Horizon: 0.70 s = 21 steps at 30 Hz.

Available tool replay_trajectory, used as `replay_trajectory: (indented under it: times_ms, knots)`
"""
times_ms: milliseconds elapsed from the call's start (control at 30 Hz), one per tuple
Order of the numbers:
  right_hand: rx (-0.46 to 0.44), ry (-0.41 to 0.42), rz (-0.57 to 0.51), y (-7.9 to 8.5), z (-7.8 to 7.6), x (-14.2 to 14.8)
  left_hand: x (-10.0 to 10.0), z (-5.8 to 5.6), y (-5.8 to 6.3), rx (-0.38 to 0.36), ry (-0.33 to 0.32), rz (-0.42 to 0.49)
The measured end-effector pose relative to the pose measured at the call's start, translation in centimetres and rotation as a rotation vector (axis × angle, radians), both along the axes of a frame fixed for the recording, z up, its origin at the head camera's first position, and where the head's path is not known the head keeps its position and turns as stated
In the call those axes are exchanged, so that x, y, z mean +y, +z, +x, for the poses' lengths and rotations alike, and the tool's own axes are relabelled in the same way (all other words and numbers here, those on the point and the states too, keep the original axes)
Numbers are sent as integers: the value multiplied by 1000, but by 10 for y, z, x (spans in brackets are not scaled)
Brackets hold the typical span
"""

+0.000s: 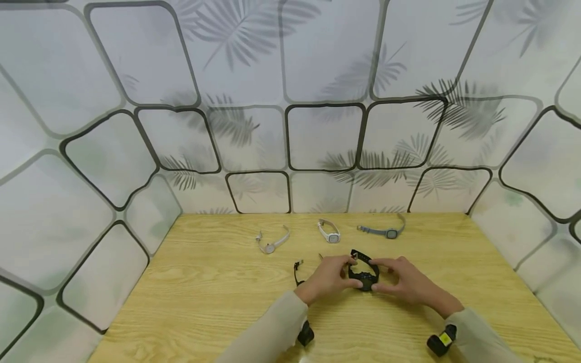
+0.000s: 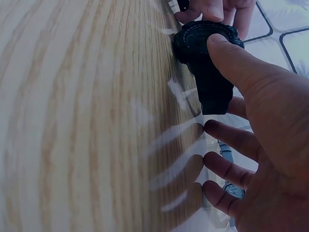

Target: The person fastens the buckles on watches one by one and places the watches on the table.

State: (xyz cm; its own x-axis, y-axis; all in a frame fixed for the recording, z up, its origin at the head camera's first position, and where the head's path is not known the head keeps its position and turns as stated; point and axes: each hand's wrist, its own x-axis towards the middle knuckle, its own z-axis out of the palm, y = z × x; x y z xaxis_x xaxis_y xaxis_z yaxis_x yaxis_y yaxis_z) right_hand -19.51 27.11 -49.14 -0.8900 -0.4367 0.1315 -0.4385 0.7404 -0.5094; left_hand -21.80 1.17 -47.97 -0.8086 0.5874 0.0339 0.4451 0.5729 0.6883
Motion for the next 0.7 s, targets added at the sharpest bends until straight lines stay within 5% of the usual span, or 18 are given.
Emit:
replay_trajectory:
  times_ms: [233, 700]
  knots:
    - [-50, -40, 6, 3, 2, -2, 2, -2, -3, -2, 5, 10]
    - [-12, -50, -1, -1, 3, -3, 1, 1, -1, 4, 51, 34]
